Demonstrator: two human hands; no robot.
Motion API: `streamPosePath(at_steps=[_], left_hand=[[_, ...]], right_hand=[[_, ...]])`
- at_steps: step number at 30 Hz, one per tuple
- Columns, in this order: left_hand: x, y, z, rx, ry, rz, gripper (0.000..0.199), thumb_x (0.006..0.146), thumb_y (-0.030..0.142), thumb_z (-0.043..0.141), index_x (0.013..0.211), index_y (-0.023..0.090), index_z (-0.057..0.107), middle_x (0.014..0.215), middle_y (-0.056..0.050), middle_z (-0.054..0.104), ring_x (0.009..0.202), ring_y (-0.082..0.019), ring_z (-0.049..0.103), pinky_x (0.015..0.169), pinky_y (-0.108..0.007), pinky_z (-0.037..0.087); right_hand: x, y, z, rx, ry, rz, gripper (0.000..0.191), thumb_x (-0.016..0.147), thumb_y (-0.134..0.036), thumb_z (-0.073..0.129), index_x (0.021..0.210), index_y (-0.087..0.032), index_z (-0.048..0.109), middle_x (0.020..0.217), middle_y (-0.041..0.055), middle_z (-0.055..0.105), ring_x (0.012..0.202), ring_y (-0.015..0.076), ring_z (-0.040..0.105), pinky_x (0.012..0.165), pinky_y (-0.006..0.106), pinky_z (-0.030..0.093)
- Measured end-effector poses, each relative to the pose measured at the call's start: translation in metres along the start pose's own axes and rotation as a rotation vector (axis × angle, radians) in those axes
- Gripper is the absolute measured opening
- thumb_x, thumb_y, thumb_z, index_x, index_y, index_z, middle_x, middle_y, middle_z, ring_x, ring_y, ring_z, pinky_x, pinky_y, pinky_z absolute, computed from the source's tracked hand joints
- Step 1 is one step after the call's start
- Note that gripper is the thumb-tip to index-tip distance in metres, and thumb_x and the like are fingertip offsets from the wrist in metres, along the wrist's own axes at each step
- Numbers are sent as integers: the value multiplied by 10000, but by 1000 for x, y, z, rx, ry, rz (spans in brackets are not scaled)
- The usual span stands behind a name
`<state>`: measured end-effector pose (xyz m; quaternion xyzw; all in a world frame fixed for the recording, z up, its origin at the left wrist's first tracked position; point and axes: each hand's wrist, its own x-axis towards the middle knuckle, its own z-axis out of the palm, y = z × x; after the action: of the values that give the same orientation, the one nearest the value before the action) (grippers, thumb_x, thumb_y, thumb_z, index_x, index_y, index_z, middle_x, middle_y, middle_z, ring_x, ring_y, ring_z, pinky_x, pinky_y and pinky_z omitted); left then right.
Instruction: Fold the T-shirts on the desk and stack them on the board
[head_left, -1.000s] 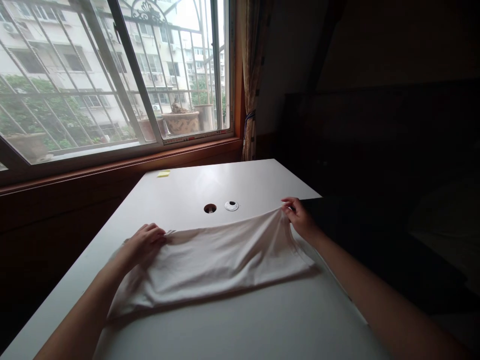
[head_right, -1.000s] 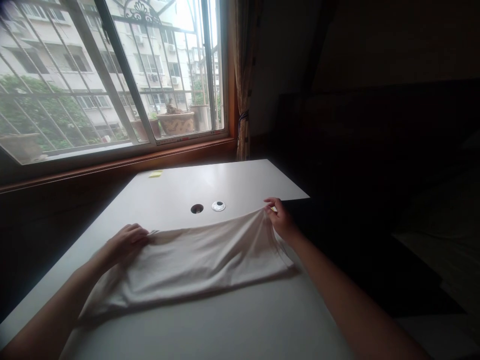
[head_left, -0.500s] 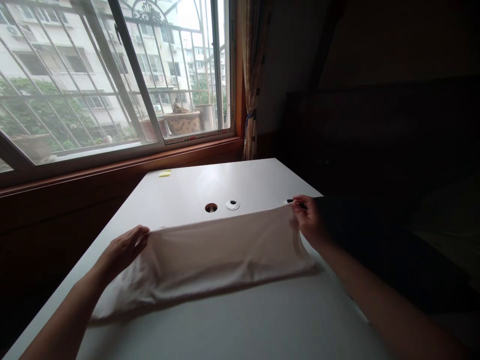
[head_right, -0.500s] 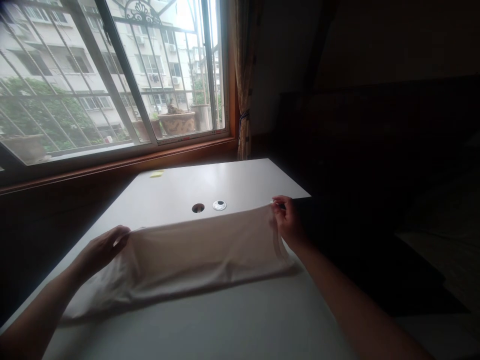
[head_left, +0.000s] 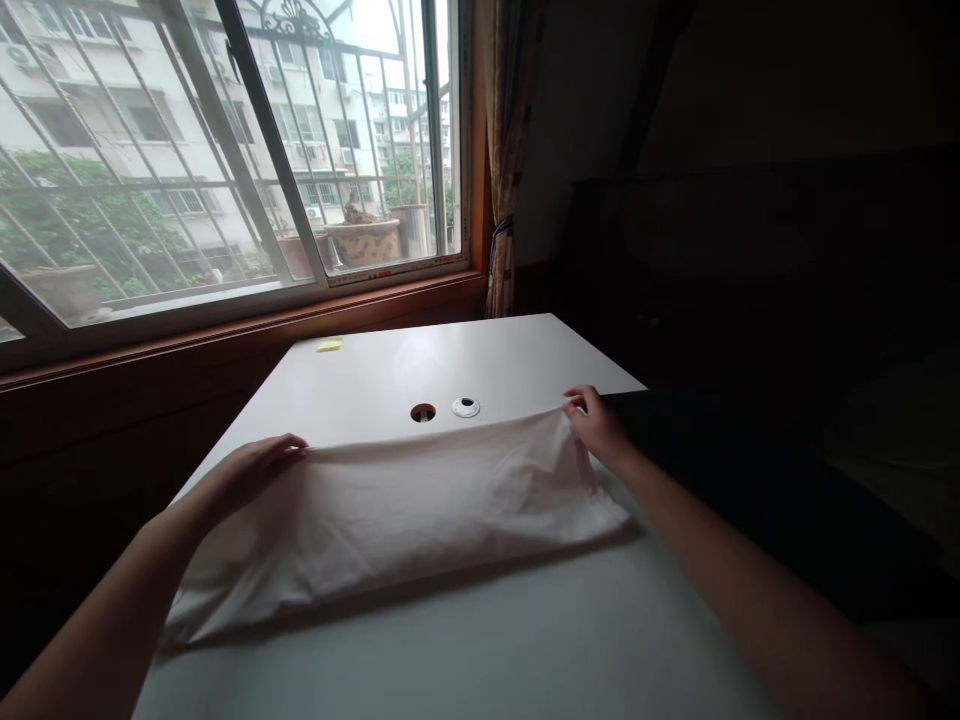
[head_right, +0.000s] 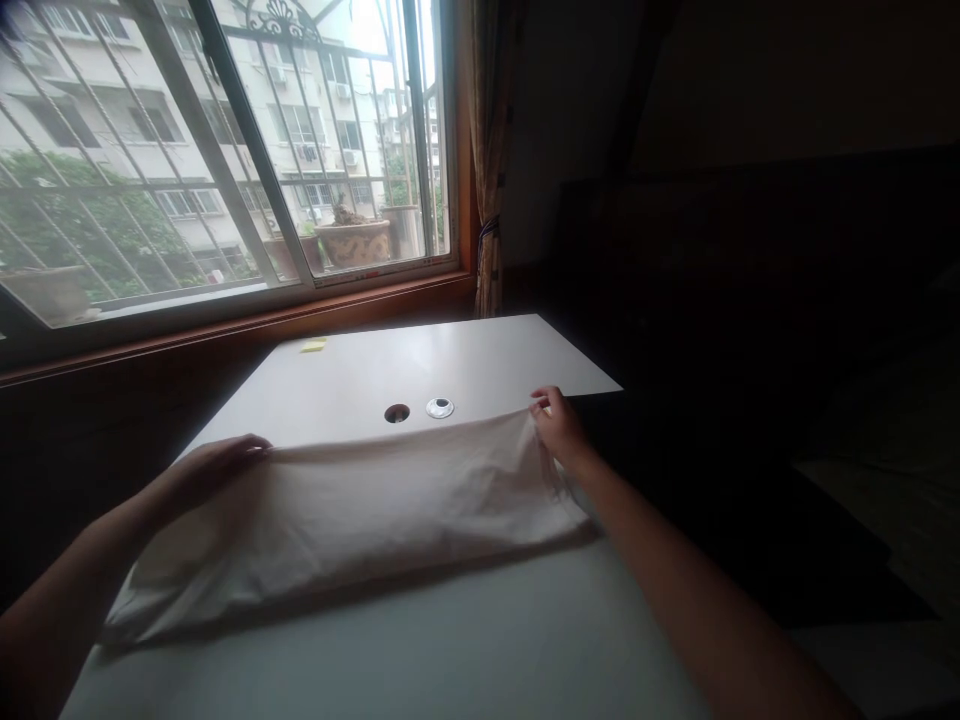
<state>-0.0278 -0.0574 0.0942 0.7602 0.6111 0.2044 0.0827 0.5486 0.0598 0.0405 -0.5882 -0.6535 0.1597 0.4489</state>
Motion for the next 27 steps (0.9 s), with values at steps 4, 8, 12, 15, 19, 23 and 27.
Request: streamPosePath(at_steps=[4,8,12,15,19,23,27], left_hand=[[23,-9,27,0,-111,-16,379,906,540,484,927,224,692,905,-55,750,806,-242,689,775,-336,524],[23,-21,41,-11,-135,-73,449,921,610,440,966,228,673,897,-51,748,817,-254,690,762,-335,524],[12,-35,39,-64,-143,-136,518,886,668,507,1120,230,654,1023,-86,748,929,-282,692,823,-346,524],[0,-45,31,-66,-152,-192,601,862,672,566,1264,227,612,1114,-101,731,1029,-305,683,866,-346,518],[-12,-55,22,-64,-150,-301,699,825,697,605,1344,230,575,1065,-78,746,1028,-321,688,845,-341,526],[-17,-57,26,-138,-104,-333,724,795,715,621,1329,227,573,1058,-73,755,1047,-329,684,873,-371,532],[-20,-54,34,-111,-28,-283,727,854,701,547,1412,238,495,1178,-102,712,1090,-315,668,939,-409,519]], right_hand=[[9,15,25,-72,-41,38,163,819,-252,551,970,-223,606,865,44,645,776,210,611,718,317,476],[8,25,32,-107,-48,43,184,806,-230,561,981,-231,619,847,28,641,770,202,599,722,309,462],[7,27,30,-117,-56,31,229,822,-265,565,1039,-231,628,870,34,642,786,206,602,745,316,468],[5,28,27,-114,-52,36,293,858,-312,560,1134,-230,615,934,49,655,798,207,610,760,320,474],[0,28,17,-117,-111,123,462,907,-443,560,1311,-219,547,888,46,654,778,215,623,737,319,476],[-11,23,-2,-104,-343,249,729,844,-526,682,1460,-220,444,871,37,654,798,225,636,762,326,478],[-28,15,-25,-6,-555,313,923,761,-437,785,1545,-251,336,941,36,671,797,209,647,755,309,480]])
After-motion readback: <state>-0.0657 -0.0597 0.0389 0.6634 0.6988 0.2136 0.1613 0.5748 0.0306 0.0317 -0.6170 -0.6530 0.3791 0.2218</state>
